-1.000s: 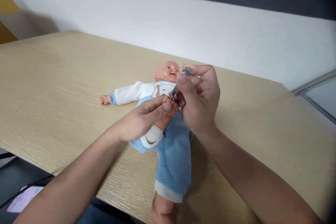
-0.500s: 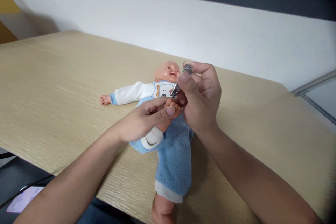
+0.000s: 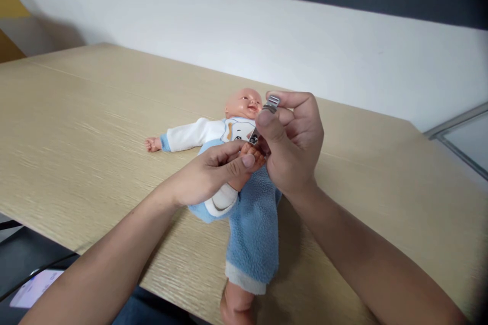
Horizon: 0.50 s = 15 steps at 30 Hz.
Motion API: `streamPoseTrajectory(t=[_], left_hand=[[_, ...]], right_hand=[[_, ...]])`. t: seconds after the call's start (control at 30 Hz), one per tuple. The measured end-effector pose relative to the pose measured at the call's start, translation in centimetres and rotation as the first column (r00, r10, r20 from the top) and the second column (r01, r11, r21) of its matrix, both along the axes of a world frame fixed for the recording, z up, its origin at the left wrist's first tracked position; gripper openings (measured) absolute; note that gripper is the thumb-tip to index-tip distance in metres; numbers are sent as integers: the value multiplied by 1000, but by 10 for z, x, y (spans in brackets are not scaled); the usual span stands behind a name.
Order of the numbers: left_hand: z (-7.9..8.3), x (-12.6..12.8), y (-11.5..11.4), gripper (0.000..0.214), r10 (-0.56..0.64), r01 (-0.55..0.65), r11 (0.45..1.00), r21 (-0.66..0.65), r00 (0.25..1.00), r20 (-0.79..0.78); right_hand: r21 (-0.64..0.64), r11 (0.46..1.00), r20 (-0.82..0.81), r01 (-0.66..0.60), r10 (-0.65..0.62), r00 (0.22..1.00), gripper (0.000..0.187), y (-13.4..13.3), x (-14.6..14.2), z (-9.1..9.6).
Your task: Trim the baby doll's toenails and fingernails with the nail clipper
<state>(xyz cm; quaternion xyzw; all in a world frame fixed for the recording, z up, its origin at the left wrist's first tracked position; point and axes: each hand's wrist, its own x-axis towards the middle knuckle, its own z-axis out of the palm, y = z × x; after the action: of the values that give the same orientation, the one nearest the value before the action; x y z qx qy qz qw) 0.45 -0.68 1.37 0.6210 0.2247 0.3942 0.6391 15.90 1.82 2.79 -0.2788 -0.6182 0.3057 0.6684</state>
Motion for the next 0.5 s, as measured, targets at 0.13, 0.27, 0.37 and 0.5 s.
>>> streamPoseTrajectory(t=[0.13, 0.27, 0.37, 0.5], left_hand=[[0, 0, 0, 40, -12, 12, 1000, -5, 1000, 5], [0, 1, 1, 41, -26, 26, 1000, 0, 1000, 15], [0, 0, 1, 42, -24, 24, 1000, 1, 1000, 7], [-1, -1, 1, 43, -9, 9, 1000, 10, 1000, -9]], right_hand=[[-4, 1000, -11, 3, -3, 1000, 36, -2, -1, 1], [5, 1000, -20, -5, 5, 1000, 36, -1, -1, 0], [0, 1000, -14, 0, 0, 1000, 37, 0, 0, 0], [1, 1000, -10, -5, 5, 1000, 36, 0, 0, -1]])
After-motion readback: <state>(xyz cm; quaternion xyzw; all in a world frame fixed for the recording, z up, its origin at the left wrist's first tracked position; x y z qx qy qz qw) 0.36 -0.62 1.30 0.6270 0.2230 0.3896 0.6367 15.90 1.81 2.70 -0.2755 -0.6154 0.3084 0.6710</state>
